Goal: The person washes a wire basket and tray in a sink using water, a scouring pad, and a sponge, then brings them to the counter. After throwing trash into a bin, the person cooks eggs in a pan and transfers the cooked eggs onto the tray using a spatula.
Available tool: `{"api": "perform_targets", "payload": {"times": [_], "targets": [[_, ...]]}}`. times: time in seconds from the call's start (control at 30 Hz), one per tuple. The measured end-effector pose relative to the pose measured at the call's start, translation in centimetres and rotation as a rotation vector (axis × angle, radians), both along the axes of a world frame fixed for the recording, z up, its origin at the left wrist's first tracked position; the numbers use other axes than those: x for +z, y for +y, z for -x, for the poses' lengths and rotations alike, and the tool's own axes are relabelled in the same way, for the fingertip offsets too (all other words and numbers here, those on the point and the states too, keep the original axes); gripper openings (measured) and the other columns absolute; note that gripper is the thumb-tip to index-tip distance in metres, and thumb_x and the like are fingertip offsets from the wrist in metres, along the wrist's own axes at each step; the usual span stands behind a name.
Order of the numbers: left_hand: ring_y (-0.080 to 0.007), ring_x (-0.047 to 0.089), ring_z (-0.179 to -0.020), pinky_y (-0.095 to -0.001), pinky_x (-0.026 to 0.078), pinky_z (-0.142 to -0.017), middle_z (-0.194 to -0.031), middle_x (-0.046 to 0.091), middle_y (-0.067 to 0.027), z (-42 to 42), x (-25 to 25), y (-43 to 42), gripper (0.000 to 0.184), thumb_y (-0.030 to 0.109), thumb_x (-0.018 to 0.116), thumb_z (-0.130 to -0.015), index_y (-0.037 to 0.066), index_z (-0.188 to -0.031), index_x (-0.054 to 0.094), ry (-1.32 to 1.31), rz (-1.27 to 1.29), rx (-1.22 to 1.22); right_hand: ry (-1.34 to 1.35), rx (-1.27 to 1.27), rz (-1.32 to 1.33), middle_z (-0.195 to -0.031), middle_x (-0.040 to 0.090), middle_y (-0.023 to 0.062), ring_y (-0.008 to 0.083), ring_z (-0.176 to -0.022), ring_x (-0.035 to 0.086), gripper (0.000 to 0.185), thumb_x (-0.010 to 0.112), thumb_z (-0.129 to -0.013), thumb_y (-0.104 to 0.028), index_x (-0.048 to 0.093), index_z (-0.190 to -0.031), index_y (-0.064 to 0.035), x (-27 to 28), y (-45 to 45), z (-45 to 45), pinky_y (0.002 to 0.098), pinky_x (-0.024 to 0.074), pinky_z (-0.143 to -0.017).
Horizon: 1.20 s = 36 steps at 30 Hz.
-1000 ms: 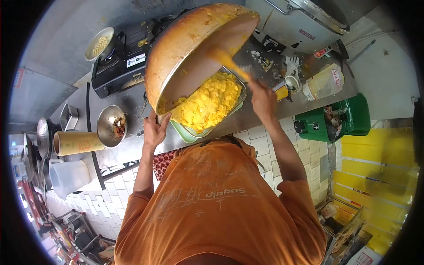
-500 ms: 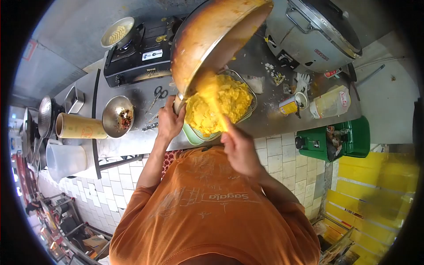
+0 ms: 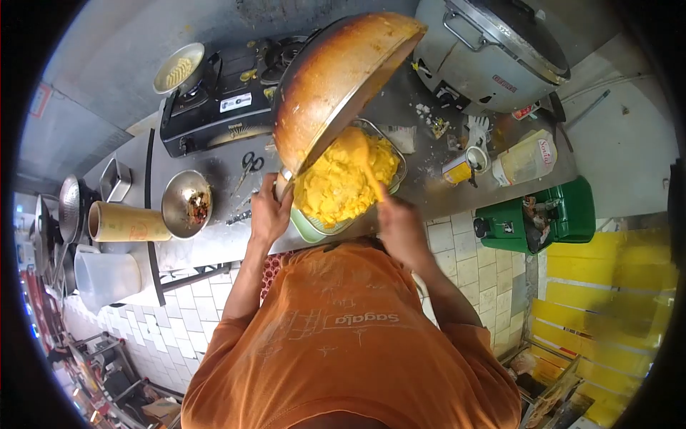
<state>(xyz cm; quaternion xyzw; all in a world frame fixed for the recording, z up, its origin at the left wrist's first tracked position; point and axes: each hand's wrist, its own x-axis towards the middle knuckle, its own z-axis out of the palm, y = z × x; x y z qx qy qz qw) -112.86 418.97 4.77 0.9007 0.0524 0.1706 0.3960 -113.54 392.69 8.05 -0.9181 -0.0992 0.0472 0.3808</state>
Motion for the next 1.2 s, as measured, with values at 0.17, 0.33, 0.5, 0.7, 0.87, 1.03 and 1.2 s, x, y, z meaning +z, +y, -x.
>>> {"api": "perform_targets", "payload": {"times": [0.17, 0.33, 0.5, 0.7, 0.87, 1.03, 1.2], "targets": [[-0.0132, 0.046, -0.044, -0.0308, 0.037, -0.044, -0.055, 0.052, -0.0095, 0.5, 1.0, -0.2, 0.018, 0.011, 0.064, -0.088, -0.002, -0.098, 0.056, 0.044, 0.211, -0.062, 0.149, -0.144, -0.535, -0.071, 0.058, 0.0013, 0.0046, -0.049, 0.046, 0.040, 0.052, -0.099, -0.015, 0.049, -0.138, -0.0079, 4.2, -3.6, -1.8, 0.0223, 0.0378, -0.042], [-0.0086, 0.044, -0.044, -0.0249, 0.035, -0.040, -0.061, 0.054, -0.0012, 0.3, 4.5, -0.9, 0.016, 0.011, 0.058, -0.094, -0.003, -0.102, 0.056, 0.204, 0.675, -0.142, 0.215, -0.221, -0.775, -0.076, 0.057, 0.0014, 0.0025, -0.047, 0.041, 0.041, 0.052, -0.099, -0.016, 0.048, -0.138, -0.0048, 6.9, -2.0, 0.3, 0.0182, 0.0319, -0.040], [-0.0030, 0.032, -0.043, -0.0213, 0.024, -0.036, -0.059, 0.037, 0.0049, -0.6, 6.9, 1.6, 0.021, 0.020, 0.052, -0.099, 0.010, -0.085, 0.040, 0.368, 1.074, -0.281, 0.195, -0.201, -0.890, -0.081, 0.056, 0.0009, 0.0024, -0.050, 0.040, 0.049, 0.056, -0.097, -0.014, 0.040, -0.142, -0.0017, 9.8, -0.3, 2.2, 0.0177, 0.0317, -0.042], [-0.0023, 0.031, -0.044, -0.0201, 0.020, -0.036, -0.060, 0.036, 0.0058, 0.7, 8.0, 3.1, 0.019, 0.015, 0.056, -0.097, 0.011, -0.085, 0.042, 0.422, 1.156, -0.330, 0.237, -0.090, -0.974, -0.084, 0.056, 0.0009, 0.0030, -0.053, 0.042, 0.054, 0.055, -0.097, -0.008, 0.032, -0.145, 0.0000, 11.6, 4.5, 4.4, 0.0180, 0.0326, -0.045], [-0.0024, 0.031, -0.044, -0.0203, 0.021, -0.037, -0.060, 0.036, 0.0058, 1.3, 7.0, 2.4, 0.017, 0.006, 0.060, -0.092, 0.009, -0.087, 0.044, 0.440, 1.187, -0.389, 0.144, -0.100, -0.979, -0.092, 0.063, 0.0055, 0.0034, -0.050, 0.041, 0.054, 0.055, -0.096, -0.009, 0.033, -0.145, -0.0007, 11.4, 4.9, 5.5, 0.0182, 0.0337, -0.045], [-0.0023, 0.031, -0.045, -0.0201, 0.021, -0.038, -0.060, 0.038, 0.0059, 1.2, 7.2, 1.4, 0.016, 0.002, 0.063, -0.089, 0.007, -0.089, 0.047, 0.430, 1.166, -0.412, 0.178, -0.165, -0.910, -0.089, 0.063, 0.0053, 0.0031, -0.051, 0.043, 0.051, 0.057, -0.096, -0.012, 0.038, -0.143, -0.0007, 10.6, 1.7, 4.7, 0.0185, 0.0332, -0.043], [-0.0009, 0.032, -0.047, -0.0190, 0.022, -0.040, -0.061, 0.038, 0.0074, -1.9, 7.9, 0.1, 0.016, 0.008, 0.065, -0.088, 0.009, -0.083, 0.050, 0.424, 1.118, -0.355, 0.280, -0.033, -0.924, -0.091, 0.063, 0.0052, 0.0039, -0.053, 0.046, 0.051, 0.059, -0.094, -0.011, 0.040, -0.140, 0.0004, 10.4, 1.8, 0.6, 0.0197, 0.0351, -0.043]]}}
